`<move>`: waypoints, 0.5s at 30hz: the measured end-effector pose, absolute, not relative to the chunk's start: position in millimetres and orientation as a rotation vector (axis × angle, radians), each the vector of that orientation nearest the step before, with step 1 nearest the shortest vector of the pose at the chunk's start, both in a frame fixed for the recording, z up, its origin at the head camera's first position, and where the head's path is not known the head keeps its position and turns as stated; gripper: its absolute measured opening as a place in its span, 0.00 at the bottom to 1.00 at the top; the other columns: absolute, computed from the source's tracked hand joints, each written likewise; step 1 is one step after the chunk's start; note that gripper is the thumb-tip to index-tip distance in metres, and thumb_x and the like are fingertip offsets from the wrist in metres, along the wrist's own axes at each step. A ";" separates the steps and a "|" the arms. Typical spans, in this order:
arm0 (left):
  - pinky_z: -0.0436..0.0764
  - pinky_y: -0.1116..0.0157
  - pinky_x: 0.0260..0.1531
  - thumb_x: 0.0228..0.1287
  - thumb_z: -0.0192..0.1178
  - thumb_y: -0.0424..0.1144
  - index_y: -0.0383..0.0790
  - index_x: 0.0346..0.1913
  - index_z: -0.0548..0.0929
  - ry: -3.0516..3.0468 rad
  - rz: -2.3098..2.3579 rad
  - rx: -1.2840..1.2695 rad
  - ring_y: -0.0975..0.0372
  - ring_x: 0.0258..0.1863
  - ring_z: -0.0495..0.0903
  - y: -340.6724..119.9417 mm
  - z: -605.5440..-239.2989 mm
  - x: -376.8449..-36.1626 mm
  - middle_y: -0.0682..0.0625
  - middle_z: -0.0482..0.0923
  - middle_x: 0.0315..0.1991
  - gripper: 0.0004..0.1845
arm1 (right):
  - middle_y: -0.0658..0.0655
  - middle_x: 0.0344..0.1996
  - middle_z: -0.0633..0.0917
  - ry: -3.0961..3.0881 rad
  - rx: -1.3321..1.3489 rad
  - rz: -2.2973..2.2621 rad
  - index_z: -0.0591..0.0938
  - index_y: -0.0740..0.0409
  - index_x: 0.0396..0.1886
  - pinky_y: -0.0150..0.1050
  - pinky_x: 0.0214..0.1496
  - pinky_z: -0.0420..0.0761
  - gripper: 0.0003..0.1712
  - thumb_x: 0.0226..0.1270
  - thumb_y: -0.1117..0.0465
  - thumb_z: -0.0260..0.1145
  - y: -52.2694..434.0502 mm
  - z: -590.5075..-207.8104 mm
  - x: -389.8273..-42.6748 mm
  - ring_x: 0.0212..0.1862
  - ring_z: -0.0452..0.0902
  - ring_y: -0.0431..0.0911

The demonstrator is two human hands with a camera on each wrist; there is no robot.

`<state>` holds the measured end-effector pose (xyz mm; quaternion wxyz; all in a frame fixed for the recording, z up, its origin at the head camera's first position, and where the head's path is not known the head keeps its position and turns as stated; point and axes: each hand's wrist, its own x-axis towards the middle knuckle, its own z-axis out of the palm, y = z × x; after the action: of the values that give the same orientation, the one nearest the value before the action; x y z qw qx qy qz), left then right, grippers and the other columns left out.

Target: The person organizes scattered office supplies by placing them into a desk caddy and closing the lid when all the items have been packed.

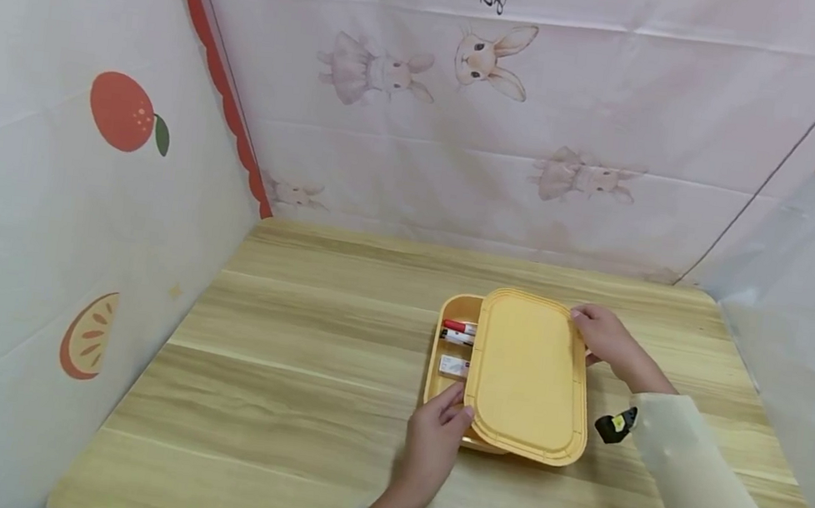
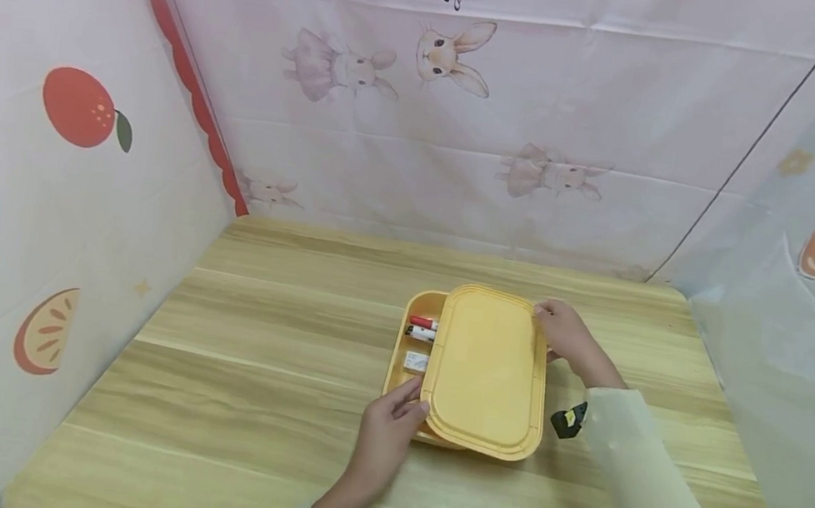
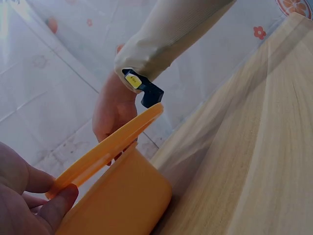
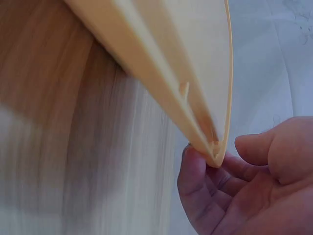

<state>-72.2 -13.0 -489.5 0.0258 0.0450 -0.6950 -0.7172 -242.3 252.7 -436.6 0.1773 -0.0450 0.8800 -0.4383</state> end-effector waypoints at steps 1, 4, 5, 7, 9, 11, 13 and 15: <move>0.84 0.69 0.46 0.70 0.62 0.34 0.26 0.65 0.76 -2.148 -2.220 0.146 0.55 0.53 0.85 -15.1 -490.6 -70.6 0.35 0.82 0.57 0.24 | 0.68 0.46 0.79 2.491 -0.129 -1.253 0.65 0.74 0.71 0.45 0.35 0.85 0.31 0.85 0.52 0.40 251.2 -437.8 -242.3 0.39 0.79 0.50; 0.84 0.69 0.46 0.69 0.63 0.35 0.27 0.64 0.77 -2.131 -2.242 0.174 0.55 0.52 0.85 -21.8 -491.0 -66.2 0.36 0.83 0.55 0.23 | 0.63 0.40 0.82 2.487 -0.129 -1.298 0.72 0.72 0.65 0.45 0.35 0.85 0.28 0.85 0.53 0.42 246.4 -441.2 -243.0 0.38 0.80 0.51; 0.84 0.69 0.45 0.69 0.64 0.35 0.28 0.64 0.78 -2.125 -2.245 0.183 0.55 0.52 0.85 -23.9 -490.1 -65.1 0.37 0.83 0.54 0.23 | 0.62 0.38 0.83 2.487 -0.128 -1.309 0.74 0.72 0.63 0.44 0.35 0.85 0.27 0.85 0.53 0.43 245.0 -442.7 -243.9 0.37 0.81 0.51; 0.84 0.69 0.46 0.69 0.64 0.34 0.28 0.63 0.78 -2.102 -2.265 0.203 0.55 0.51 0.85 -27.2 -487.7 -62.6 0.37 0.84 0.54 0.22 | 0.60 0.37 0.83 2.481 -0.119 -1.329 0.75 0.71 0.61 0.44 0.35 0.85 0.26 0.85 0.53 0.44 241.5 -445.6 -245.7 0.38 0.81 0.51; 0.84 0.69 0.46 0.68 0.64 0.34 0.28 0.62 0.79 -2.093 -2.274 0.222 0.56 0.50 0.86 -29.3 -485.7 -60.4 0.37 0.84 0.52 0.22 | 0.61 0.38 0.83 2.483 -0.111 -1.345 0.75 0.71 0.62 0.43 0.35 0.85 0.26 0.85 0.53 0.45 237.9 -448.7 -247.2 0.38 0.82 0.50; 0.84 0.69 0.45 0.68 0.64 0.33 0.28 0.63 0.78 -2.085 -2.284 0.234 0.55 0.50 0.86 -31.0 -484.4 -58.7 0.37 0.84 0.52 0.22 | 0.61 0.39 0.84 2.488 -0.100 -1.359 0.75 0.71 0.62 0.43 0.36 0.85 0.26 0.84 0.53 0.46 234.2 -450.8 -248.3 0.38 0.82 0.50; 0.84 0.69 0.45 0.67 0.64 0.33 0.28 0.63 0.78 -2.074 -2.297 0.244 0.55 0.50 0.86 -33.2 -484.0 -57.5 0.36 0.84 0.52 0.23 | 0.62 0.39 0.84 2.495 -0.094 -1.373 0.76 0.71 0.62 0.43 0.35 0.85 0.26 0.84 0.53 0.46 230.1 -451.7 -248.8 0.37 0.82 0.49; 0.84 0.69 0.46 0.67 0.64 0.32 0.28 0.63 0.78 -2.070 -2.301 0.248 0.55 0.50 0.86 -36.4 -484.4 -56.9 0.36 0.84 0.53 0.23 | 0.61 0.39 0.83 2.497 -0.091 -1.390 0.76 0.70 0.61 0.43 0.35 0.85 0.26 0.84 0.53 0.47 226.1 -452.5 -249.8 0.36 0.82 0.48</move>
<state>-56.9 -36.4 -484.4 0.0186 0.0799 -0.6665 -0.7410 -249.8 226.1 -452.5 0.1407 -0.0316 0.8646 -0.4813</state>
